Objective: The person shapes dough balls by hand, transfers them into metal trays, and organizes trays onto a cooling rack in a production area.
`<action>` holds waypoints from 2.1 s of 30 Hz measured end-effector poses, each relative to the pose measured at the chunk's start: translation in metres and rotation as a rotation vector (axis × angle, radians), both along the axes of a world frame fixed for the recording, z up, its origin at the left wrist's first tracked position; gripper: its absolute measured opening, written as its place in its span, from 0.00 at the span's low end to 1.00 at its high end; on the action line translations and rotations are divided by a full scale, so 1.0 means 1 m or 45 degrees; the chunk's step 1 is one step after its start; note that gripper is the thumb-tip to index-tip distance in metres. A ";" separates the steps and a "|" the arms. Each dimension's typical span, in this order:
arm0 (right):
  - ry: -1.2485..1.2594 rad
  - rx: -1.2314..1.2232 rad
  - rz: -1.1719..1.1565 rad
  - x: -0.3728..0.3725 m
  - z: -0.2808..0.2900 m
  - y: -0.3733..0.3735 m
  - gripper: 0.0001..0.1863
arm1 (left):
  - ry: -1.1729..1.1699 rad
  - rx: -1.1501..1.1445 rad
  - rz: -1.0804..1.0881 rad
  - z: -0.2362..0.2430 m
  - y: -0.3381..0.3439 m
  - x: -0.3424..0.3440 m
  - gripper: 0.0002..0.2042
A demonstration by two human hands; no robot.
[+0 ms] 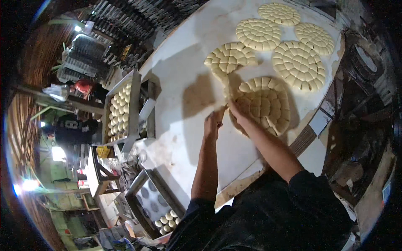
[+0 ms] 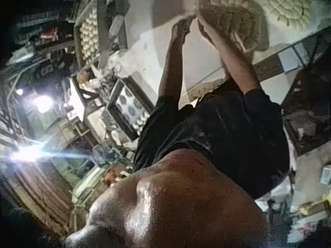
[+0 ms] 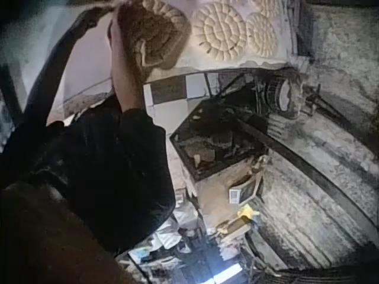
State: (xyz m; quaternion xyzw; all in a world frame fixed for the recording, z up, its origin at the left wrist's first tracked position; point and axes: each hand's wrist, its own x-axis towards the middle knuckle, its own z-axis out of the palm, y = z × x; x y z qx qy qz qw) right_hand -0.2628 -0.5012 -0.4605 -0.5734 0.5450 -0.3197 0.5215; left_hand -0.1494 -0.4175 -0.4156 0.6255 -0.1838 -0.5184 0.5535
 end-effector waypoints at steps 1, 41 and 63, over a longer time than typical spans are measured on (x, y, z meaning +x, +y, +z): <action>0.114 0.036 -0.017 0.003 -0.005 0.026 0.25 | -0.019 -0.004 0.074 -0.007 0.035 -0.007 0.15; 0.111 -1.611 1.763 -0.063 0.038 0.109 0.10 | -1.514 0.814 -0.586 0.024 0.301 0.007 0.09; 0.207 -1.194 0.993 0.050 0.007 0.189 0.03 | -1.287 0.551 0.405 -0.018 0.265 0.085 0.08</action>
